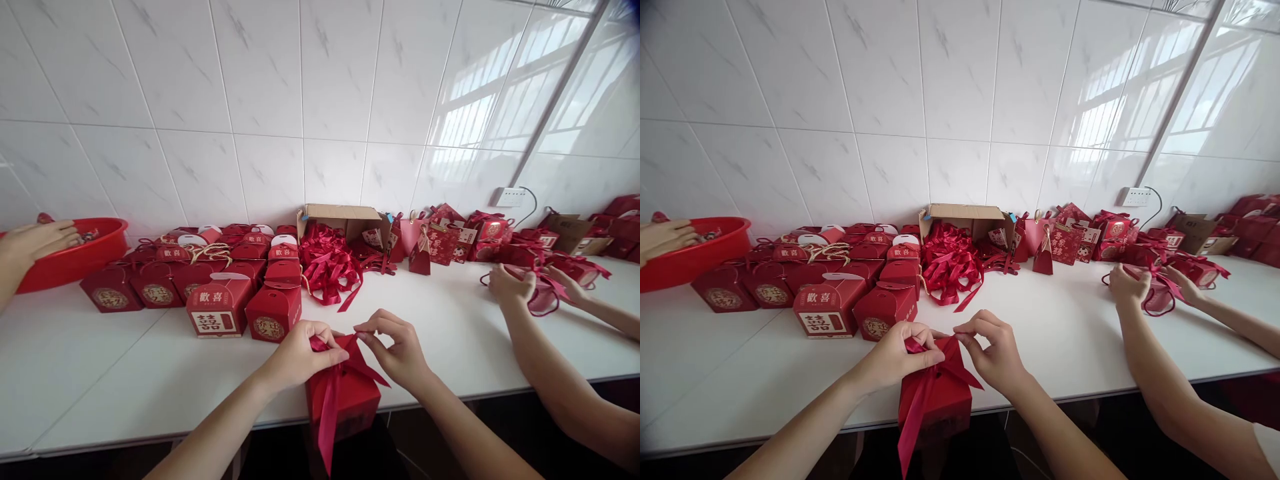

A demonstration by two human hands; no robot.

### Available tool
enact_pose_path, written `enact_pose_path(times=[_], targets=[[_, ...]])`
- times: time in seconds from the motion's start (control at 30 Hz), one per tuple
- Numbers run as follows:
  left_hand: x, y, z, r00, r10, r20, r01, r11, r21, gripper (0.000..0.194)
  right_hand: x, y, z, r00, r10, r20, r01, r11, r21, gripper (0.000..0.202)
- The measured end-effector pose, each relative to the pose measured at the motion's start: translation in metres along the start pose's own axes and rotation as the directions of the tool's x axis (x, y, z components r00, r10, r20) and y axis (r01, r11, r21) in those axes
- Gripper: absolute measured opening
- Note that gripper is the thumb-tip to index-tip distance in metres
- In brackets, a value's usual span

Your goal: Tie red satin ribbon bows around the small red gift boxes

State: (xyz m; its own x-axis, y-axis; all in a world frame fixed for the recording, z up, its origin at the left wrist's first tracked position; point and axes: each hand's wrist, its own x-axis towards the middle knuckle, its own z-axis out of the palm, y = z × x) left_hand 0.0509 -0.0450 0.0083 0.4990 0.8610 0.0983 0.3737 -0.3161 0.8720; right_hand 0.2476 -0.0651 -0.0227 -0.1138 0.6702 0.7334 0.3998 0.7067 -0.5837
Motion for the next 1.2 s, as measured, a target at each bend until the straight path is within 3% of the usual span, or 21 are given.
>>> enact_pose_path(times=[0.17,0.27,0.37,0.53,0.67,0.77,0.9,1.0,1.2], targets=[[-0.001,0.003,-0.003,0.997,-0.001,0.074,0.003,1.0,-0.018,0.029,-0.009,0.003,0.003,0.989,0.133,-0.07,-0.131,0.991,0.037,0.009],[-0.001,0.003,-0.003,0.993,-0.011,0.116,0.017,0.999,-0.052,0.034,-0.012,0.004,0.001,0.969,0.238,-0.06,-0.232,0.969,0.083,0.01],[0.0,0.001,-0.004,0.991,-0.037,0.13,0.047,0.996,-0.075,0.036,-0.011,0.003,-0.001,0.964,0.263,-0.043,-0.259,0.962,0.092,0.011],[-0.003,-0.002,-0.01,0.992,-0.003,0.125,0.012,0.997,-0.07,0.03,-0.01,-0.004,-0.004,0.96,0.265,0.089,-0.277,0.944,0.18,0.014],[-0.004,-0.006,-0.017,0.979,0.078,0.188,-0.033,0.973,-0.228,0.029,-0.013,-0.008,-0.006,0.927,0.338,0.161,-0.368,0.9,0.233,0.015],[-0.004,-0.011,-0.021,0.985,0.092,0.145,-0.052,0.964,-0.26,0.025,-0.014,-0.006,-0.009,0.913,0.355,0.199,-0.397,0.886,0.241,0.015],[-0.004,-0.014,-0.022,0.994,0.055,0.098,-0.041,0.989,-0.14,0.026,-0.009,-0.007,-0.016,0.948,0.252,0.192,-0.29,0.935,0.205,0.015],[-0.005,-0.01,-0.021,0.993,0.05,0.103,-0.033,0.986,-0.164,0.028,0.0,-0.015,-0.017,0.97,0.153,0.192,-0.179,0.976,0.126,0.016],[-0.007,0.003,-0.014,0.997,0.04,0.067,-0.018,0.951,-0.308,0.039,0.019,-0.038,-0.003,0.938,0.015,0.347,0.054,0.981,-0.187,0.008]])
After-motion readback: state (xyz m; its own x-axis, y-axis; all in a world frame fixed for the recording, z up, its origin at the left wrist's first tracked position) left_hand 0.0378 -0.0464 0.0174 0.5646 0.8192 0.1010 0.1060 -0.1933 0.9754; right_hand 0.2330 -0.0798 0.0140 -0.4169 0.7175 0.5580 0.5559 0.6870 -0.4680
